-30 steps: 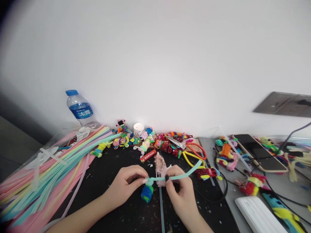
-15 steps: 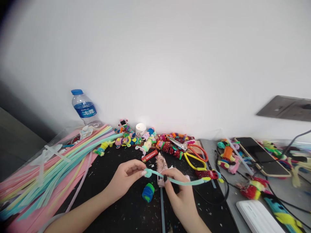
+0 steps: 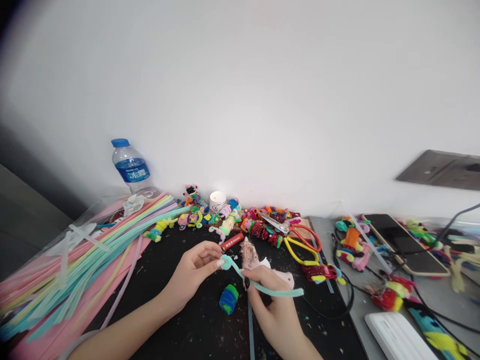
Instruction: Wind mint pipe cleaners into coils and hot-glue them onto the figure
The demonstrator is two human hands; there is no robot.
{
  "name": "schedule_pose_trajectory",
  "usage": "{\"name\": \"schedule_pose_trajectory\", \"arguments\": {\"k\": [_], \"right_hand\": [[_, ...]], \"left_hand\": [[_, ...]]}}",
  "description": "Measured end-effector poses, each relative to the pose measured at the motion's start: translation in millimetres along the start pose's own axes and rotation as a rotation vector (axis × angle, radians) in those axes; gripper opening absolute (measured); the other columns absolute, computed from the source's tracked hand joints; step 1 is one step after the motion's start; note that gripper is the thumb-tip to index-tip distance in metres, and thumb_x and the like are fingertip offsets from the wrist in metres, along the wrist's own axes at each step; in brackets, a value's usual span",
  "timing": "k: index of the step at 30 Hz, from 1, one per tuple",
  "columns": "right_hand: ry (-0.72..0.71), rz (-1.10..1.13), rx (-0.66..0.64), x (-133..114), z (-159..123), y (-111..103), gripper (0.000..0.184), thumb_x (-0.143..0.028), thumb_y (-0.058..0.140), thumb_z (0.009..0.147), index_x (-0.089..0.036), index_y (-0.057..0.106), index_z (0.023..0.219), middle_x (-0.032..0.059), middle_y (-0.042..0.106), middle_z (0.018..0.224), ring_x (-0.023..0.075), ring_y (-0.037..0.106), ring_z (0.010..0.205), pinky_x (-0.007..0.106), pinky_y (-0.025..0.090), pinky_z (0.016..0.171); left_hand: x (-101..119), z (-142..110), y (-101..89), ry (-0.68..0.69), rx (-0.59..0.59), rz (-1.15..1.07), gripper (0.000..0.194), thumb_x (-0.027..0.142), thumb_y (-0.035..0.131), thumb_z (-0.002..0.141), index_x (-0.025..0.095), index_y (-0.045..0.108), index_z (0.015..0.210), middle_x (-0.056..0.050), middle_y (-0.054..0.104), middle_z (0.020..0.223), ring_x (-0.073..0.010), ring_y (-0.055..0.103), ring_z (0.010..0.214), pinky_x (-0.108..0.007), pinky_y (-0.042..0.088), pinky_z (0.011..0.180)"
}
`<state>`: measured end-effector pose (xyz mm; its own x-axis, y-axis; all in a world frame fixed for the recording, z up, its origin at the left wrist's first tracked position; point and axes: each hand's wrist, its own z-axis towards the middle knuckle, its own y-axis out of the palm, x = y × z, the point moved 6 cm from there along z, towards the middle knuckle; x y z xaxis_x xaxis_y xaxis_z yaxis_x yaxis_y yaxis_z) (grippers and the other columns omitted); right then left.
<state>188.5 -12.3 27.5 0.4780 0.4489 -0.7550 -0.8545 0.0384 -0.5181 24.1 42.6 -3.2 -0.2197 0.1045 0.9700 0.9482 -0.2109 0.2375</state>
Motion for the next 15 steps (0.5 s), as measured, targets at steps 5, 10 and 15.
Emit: {"name": "schedule_pose_trajectory", "arguments": {"k": [5,10,15], "right_hand": [[-0.016,0.01,0.0,-1.4,0.3,1.4,0.019,-0.012,0.05,0.084,-0.02,0.061,0.096,0.004,0.064,0.08,0.0186,0.062,0.075,0.029,0.047,0.068],[-0.02,0.001,-0.031,-3.8,1.2,5.0,0.018,-0.012,0.048,0.084,-0.021,0.061,0.093,0.0035,0.063,0.076,0.0183,0.061,0.072,0.029,0.047,0.066],[-0.02,-0.019,-0.055,-4.7,0.1,8.6,0.017,-0.012,0.048,0.085,-0.02,0.061,0.093,0.0042,0.063,0.076,0.0184,0.061,0.071,0.028,0.048,0.065]], "left_hand": [[-1.7,-0.5,0.9,-0.039,0.009,-0.038,0.025,0.023,0.072,0.065,0.015,0.058,0.083,0.0,0.063,0.075,-0.014,0.06,0.072,-0.025,0.046,0.068],[-2.9,-1.0,1.5,-0.06,0.011,-0.055,0.026,0.024,0.073,0.064,0.015,0.058,0.084,0.0,0.063,0.075,-0.0137,0.06,0.071,-0.025,0.046,0.068],[-3.5,-1.1,1.5,-0.07,0.013,-0.056,0.026,0.025,0.073,0.064,0.015,0.057,0.083,0.0,0.063,0.073,-0.0137,0.06,0.069,-0.025,0.046,0.067]]}}
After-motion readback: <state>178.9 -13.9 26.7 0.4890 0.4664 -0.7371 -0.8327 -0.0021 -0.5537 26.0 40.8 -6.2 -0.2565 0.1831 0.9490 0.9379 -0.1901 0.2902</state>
